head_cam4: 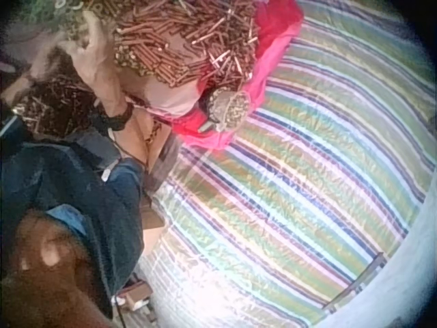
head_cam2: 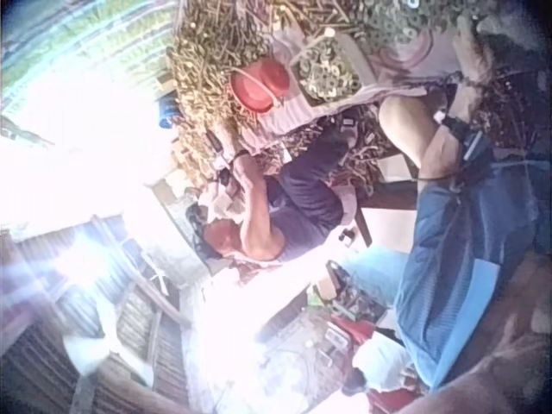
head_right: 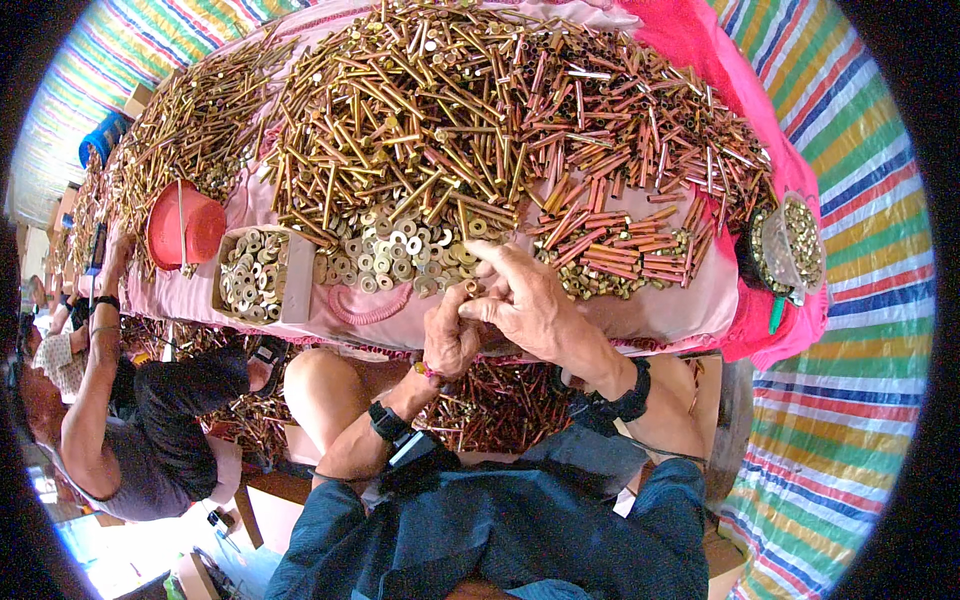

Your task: The person assembles metal washers onto long threaded rods by hand, taking the washers from a plastic box and sliding them onto the rods.

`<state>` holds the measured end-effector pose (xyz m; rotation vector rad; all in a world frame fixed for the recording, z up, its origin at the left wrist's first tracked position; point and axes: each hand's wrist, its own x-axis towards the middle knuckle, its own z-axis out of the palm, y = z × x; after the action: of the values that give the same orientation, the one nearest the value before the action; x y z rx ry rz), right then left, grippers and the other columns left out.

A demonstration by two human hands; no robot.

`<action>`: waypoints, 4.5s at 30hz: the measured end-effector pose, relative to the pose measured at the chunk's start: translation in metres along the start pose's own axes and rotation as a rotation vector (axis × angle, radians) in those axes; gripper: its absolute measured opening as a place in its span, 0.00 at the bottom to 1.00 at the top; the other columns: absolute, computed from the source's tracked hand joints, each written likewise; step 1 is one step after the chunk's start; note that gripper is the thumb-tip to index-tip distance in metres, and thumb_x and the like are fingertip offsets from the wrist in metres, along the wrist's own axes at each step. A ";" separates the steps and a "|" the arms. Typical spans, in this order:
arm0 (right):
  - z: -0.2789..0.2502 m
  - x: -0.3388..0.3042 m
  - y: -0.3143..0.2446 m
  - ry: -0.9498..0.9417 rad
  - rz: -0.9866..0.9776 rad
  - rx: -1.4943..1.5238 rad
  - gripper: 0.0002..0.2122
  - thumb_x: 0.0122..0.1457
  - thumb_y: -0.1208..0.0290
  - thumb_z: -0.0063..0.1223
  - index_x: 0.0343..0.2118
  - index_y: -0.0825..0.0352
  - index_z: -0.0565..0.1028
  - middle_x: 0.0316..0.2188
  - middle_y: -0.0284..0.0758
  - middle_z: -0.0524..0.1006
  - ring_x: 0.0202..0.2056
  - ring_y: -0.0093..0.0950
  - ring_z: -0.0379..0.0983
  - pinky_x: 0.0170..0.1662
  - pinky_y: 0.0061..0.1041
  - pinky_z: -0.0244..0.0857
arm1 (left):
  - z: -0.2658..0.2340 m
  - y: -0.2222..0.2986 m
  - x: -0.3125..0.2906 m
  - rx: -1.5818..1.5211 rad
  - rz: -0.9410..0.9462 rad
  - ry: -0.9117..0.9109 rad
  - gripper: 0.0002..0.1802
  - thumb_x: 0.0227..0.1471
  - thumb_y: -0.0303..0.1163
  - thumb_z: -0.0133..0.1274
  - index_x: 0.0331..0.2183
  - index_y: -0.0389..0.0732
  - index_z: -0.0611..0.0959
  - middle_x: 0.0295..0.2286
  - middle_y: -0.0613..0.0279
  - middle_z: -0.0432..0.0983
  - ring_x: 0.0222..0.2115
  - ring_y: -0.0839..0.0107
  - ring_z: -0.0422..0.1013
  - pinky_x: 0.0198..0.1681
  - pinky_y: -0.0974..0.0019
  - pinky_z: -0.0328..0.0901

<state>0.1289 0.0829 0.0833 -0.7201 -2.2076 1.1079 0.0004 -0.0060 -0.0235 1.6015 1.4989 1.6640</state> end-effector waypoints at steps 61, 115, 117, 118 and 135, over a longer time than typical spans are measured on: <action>-0.017 0.016 0.033 -0.058 0.287 0.121 0.10 0.59 0.68 0.59 0.37 0.71 0.81 0.26 0.41 0.79 0.29 0.31 0.77 0.32 0.29 0.70 | -0.005 0.011 0.009 0.187 -0.067 0.049 0.13 0.54 0.25 0.57 0.43 0.38 0.79 0.27 0.48 0.77 0.25 0.49 0.75 0.27 0.56 0.68; -0.077 0.004 0.067 0.305 0.282 -0.484 0.09 0.56 0.68 0.59 0.33 0.70 0.80 0.30 0.43 0.81 0.32 0.39 0.79 0.37 0.35 0.71 | 0.010 0.016 0.007 0.032 -0.290 0.047 0.25 0.56 0.25 0.55 0.55 0.40 0.70 0.34 0.43 0.79 0.34 0.47 0.78 0.33 0.57 0.72; -0.073 0.003 0.067 0.324 0.243 -0.523 0.14 0.57 0.63 0.60 0.35 0.71 0.79 0.27 0.47 0.80 0.31 0.43 0.79 0.36 0.38 0.70 | 0.010 0.017 0.007 0.098 -0.208 0.077 0.30 0.56 0.26 0.57 0.58 0.41 0.67 0.25 0.56 0.77 0.23 0.68 0.73 0.28 0.64 0.68; -0.073 0.003 0.066 0.326 0.243 -0.523 0.14 0.57 0.63 0.60 0.35 0.71 0.79 0.27 0.47 0.80 0.31 0.43 0.79 0.36 0.38 0.70 | 0.012 0.018 0.008 0.098 -0.207 0.076 0.30 0.56 0.26 0.57 0.58 0.41 0.67 0.25 0.56 0.77 0.23 0.68 0.73 0.28 0.64 0.68; -0.050 0.022 0.070 0.239 0.277 -0.597 0.16 0.52 0.69 0.64 0.39 0.72 0.73 0.26 0.46 0.79 0.27 0.44 0.78 0.33 0.41 0.71 | 0.009 0.023 0.008 0.086 -0.194 0.083 0.14 0.62 0.33 0.51 0.48 0.37 0.78 0.28 0.56 0.77 0.25 0.64 0.74 0.31 0.64 0.68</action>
<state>0.1626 0.1604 0.0552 -1.3640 -2.2759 0.4241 0.0151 -0.0040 -0.0022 1.3929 1.7290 1.5952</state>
